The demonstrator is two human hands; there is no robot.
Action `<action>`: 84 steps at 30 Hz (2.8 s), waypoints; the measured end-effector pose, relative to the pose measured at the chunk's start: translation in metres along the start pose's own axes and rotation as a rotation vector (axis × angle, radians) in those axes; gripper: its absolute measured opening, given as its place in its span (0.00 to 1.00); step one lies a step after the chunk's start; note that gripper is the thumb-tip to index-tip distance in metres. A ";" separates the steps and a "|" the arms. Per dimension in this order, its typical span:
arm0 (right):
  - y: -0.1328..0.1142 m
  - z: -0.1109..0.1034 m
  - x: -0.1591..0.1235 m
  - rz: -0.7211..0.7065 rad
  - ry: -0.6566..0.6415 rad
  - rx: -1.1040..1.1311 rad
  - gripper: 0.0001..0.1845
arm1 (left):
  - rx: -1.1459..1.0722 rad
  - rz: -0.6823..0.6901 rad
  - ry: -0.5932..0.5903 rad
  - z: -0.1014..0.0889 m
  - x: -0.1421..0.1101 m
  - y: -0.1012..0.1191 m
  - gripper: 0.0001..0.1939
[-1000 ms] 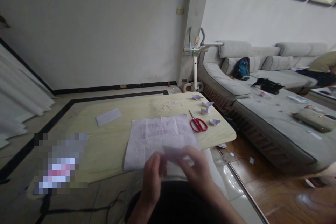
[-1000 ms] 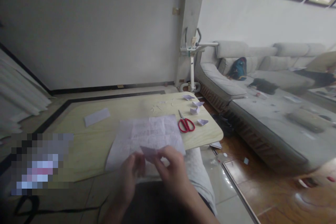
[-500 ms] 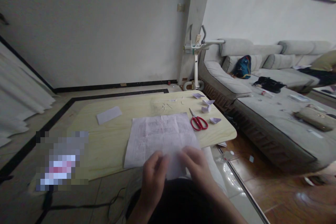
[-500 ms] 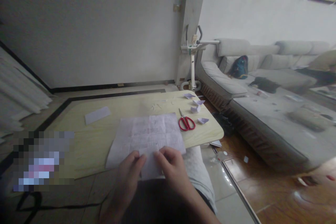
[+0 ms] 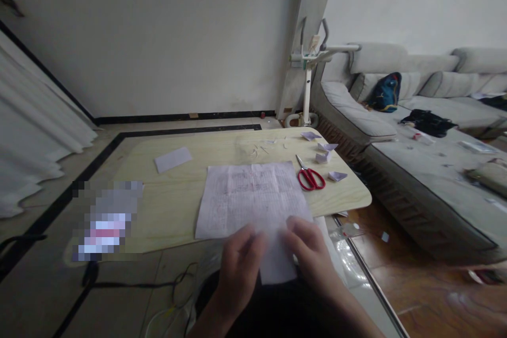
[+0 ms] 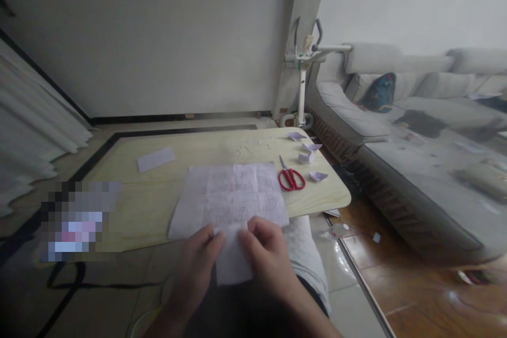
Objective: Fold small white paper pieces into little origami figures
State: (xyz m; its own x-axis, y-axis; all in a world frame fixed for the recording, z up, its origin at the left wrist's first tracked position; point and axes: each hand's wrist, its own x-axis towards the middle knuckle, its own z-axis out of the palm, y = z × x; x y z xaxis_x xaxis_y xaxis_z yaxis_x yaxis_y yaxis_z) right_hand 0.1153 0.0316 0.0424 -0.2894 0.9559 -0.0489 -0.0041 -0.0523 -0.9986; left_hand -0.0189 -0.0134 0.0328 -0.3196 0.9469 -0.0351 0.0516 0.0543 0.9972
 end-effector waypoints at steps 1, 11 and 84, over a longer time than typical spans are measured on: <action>0.000 0.000 0.000 -0.002 0.001 0.000 0.22 | -0.009 -0.014 0.025 0.000 0.000 0.001 0.18; 0.013 -0.001 0.005 -0.046 0.199 0.140 0.21 | 0.034 0.088 -0.241 0.000 -0.001 0.006 0.10; 0.014 -0.010 0.011 -0.109 -0.060 -0.175 0.15 | -0.005 0.112 0.103 0.000 0.017 -0.010 0.10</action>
State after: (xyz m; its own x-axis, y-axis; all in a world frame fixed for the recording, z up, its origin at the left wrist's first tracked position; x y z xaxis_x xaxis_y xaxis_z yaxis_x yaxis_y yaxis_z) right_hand 0.1219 0.0443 0.0278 -0.3527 0.9341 0.0558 0.1264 0.1066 -0.9862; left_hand -0.0248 0.0026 0.0227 -0.4072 0.9096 0.0828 0.0875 -0.0514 0.9948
